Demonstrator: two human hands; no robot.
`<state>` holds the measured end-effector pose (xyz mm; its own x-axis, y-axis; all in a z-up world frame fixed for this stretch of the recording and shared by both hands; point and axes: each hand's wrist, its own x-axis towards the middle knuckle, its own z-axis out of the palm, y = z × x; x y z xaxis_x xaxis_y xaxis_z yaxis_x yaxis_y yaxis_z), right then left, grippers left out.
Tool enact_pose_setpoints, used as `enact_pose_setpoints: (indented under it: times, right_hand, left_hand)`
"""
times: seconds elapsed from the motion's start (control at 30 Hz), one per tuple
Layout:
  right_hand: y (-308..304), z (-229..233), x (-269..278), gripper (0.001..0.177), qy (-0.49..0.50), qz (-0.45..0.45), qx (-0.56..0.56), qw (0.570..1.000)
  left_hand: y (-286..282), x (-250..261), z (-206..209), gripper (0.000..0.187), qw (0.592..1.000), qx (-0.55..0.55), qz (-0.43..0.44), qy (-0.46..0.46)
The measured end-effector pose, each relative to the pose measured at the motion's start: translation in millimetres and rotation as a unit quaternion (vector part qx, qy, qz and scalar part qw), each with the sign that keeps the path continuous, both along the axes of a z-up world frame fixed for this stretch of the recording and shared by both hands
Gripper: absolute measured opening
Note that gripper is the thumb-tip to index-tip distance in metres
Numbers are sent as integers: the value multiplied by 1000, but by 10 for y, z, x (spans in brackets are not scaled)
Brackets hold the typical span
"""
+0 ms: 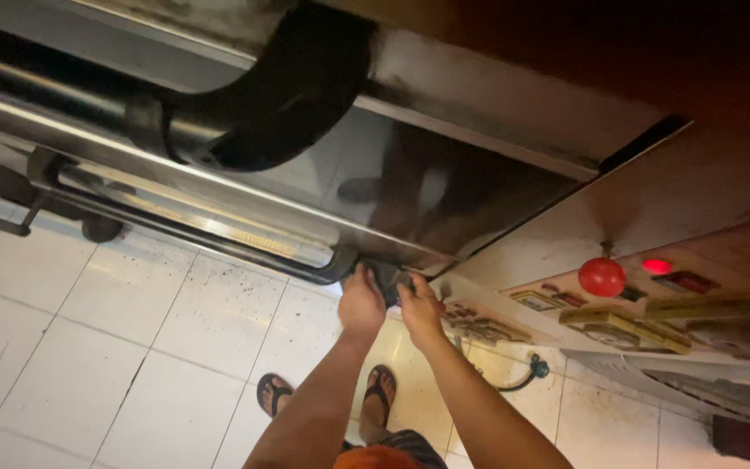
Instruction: The person wipes the exterior stainless steel surface of a commercial oven with a dark cloth. They clean the door, handles, and lower panels in a continuous motion.
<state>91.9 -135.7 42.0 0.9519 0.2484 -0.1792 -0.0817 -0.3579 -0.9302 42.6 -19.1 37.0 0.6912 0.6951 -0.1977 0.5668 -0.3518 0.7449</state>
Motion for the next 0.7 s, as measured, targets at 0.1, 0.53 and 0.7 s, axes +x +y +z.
enact_pose_setpoints:
  times: [0.1, 0.53, 0.7]
  right_hand:
    - [74, 16, -17, 33, -22, 6, -16, 1000]
    - [156, 91, -11, 37, -160, 0, -117, 980]
    - [183, 190, -60, 34, -7, -12, -54, 998]
  left_hand:
    - [-150, 247, -226, 34, 947, -203, 173, -181]
    - [-105, 414, -386, 34, 751, -398, 387, -358]
    - [-154, 581, -289, 36, 778, -354, 463, -234]
